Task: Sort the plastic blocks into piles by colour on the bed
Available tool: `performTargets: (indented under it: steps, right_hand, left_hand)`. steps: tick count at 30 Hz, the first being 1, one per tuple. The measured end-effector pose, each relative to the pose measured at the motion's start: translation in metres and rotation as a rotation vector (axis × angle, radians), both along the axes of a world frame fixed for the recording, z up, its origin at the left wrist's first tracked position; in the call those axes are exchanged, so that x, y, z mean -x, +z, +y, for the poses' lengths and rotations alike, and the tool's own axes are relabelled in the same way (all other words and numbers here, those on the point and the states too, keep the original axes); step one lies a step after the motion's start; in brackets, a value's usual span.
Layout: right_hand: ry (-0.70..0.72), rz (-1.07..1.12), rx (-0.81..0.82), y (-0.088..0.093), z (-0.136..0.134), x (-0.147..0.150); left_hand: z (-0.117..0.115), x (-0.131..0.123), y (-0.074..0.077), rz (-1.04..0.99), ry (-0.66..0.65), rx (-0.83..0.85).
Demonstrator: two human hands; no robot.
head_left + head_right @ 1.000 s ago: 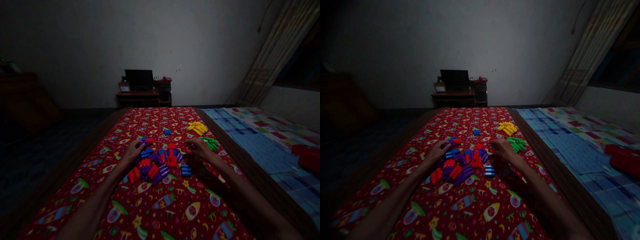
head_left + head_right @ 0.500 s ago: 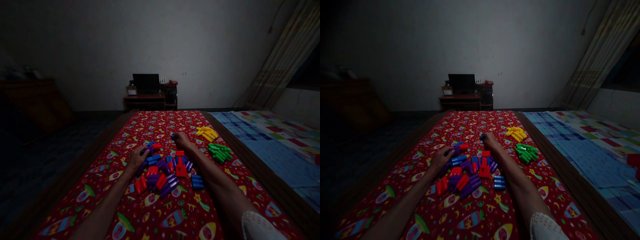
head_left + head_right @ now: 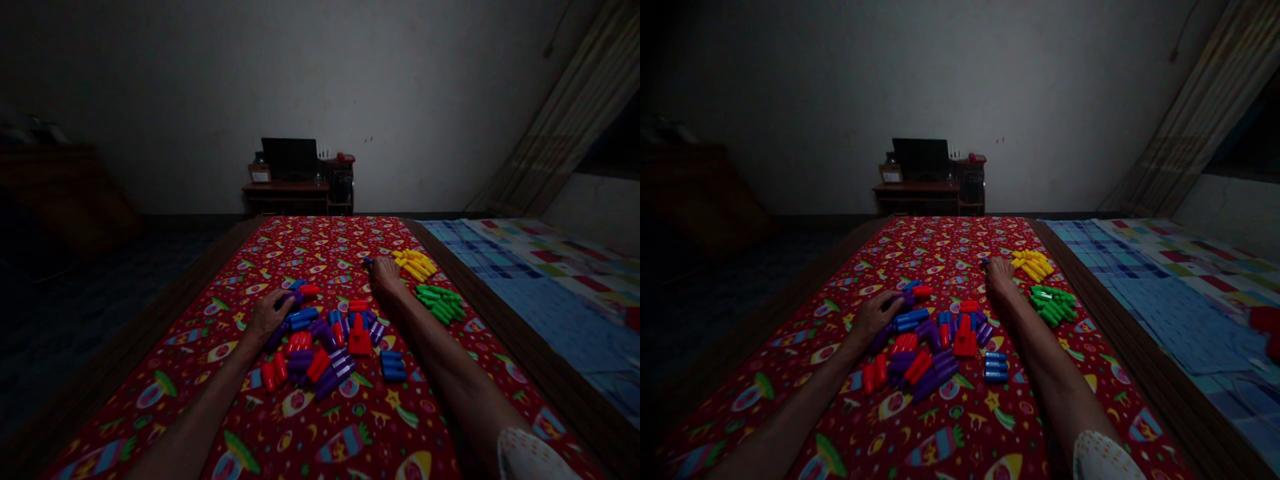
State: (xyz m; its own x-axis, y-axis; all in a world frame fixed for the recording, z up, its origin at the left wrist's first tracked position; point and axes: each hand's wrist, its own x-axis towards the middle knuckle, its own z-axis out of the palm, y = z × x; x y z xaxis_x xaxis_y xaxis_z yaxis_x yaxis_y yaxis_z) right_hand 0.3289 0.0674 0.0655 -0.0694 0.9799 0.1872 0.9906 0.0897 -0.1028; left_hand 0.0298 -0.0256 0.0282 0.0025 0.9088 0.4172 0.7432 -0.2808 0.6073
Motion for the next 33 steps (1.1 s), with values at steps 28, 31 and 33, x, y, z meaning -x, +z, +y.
performTargets:
  steps: [28, 31, 33]
  right_hand:
    - [0.552, 0.38, 0.242, 0.025, -0.068, 0.013]
    - [0.686, 0.187, 0.397, 0.043, -0.08, 0.011]
    - [0.738, 0.058, 0.455, 0.048, -0.086, 0.014]
  left_hand:
    - [0.004, 0.001, -0.004, -0.002, -0.028, -0.016]
    - [0.003, 0.001, -0.004, -0.007, -0.032, -0.004]
    - [0.003, 0.001, -0.003, -0.007, -0.033, 0.002]
